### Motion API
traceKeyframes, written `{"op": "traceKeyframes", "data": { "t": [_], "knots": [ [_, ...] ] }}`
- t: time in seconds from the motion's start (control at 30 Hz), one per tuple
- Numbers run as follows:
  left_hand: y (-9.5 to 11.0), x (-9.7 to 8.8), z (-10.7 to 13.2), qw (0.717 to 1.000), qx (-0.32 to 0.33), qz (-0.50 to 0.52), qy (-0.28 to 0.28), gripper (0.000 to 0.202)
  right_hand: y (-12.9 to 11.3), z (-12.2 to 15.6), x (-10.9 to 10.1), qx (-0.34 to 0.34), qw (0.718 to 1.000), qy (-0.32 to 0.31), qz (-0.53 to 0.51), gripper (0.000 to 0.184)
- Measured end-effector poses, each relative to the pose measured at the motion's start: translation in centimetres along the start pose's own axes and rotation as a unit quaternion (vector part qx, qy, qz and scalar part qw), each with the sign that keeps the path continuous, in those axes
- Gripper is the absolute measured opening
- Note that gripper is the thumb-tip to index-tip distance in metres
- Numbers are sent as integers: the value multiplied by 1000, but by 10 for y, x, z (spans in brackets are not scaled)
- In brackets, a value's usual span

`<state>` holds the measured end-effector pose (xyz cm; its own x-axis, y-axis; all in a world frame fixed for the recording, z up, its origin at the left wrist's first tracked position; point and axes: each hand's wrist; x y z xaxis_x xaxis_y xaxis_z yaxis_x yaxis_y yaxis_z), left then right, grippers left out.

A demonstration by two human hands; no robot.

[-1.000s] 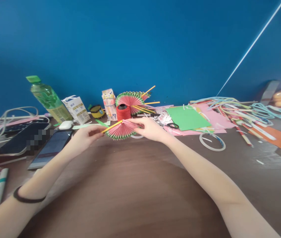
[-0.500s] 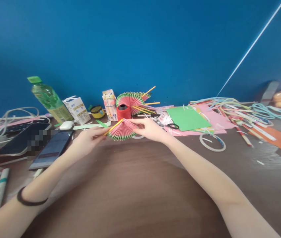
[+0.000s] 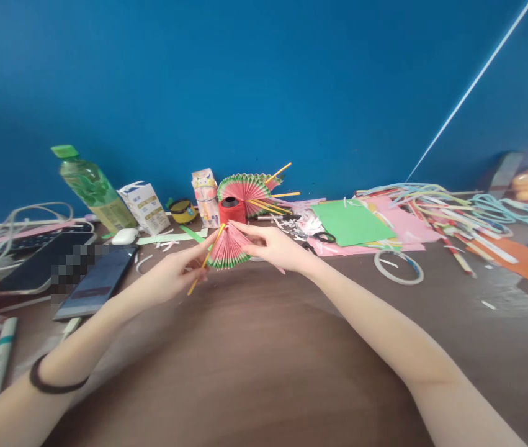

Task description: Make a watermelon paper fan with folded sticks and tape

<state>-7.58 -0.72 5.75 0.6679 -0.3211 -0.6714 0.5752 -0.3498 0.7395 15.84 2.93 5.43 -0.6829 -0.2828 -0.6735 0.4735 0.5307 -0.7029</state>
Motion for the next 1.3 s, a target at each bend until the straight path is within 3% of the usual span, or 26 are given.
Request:
{"op": "traceKeyframes", "data": {
  "t": [0.3, 0.5, 0.7, 0.83, 1.03, 1.3],
  "knots": [
    [3, 11, 1, 996, -27, 81, -15, 66, 3, -3, 21, -26, 999, 33, 14, 53],
    [5, 23, 1, 995, 8, 91, 26, 71, -4, -1, 38, 13, 998, 48, 23, 55],
    [14, 30, 5, 994, -30, 83, 61, 78, -13, 0, 43, 49, 992, 91, 67, 55],
    [19, 37, 6, 992, -40, 66, 97, 78, -15, 2, 50, 60, 993, 98, 41, 55],
    [19, 48, 7, 983, 1, 141, 115, 70, -18, 6, 59, 50, 992, 110, 25, 53],
    [23, 49, 11, 982, -23, 41, 182, 59, -32, 9, 51, 72, 989, 72, -112, 51]
  ]
}}
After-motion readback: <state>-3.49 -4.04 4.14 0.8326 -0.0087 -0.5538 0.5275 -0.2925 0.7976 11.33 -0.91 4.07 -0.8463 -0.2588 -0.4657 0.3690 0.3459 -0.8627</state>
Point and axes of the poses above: each hand's wrist, its own z-axis away from the middle knuckle, its own x-axis out of the palm, y = z × x, and after that the axes turned 15 degrees about z, right-handed
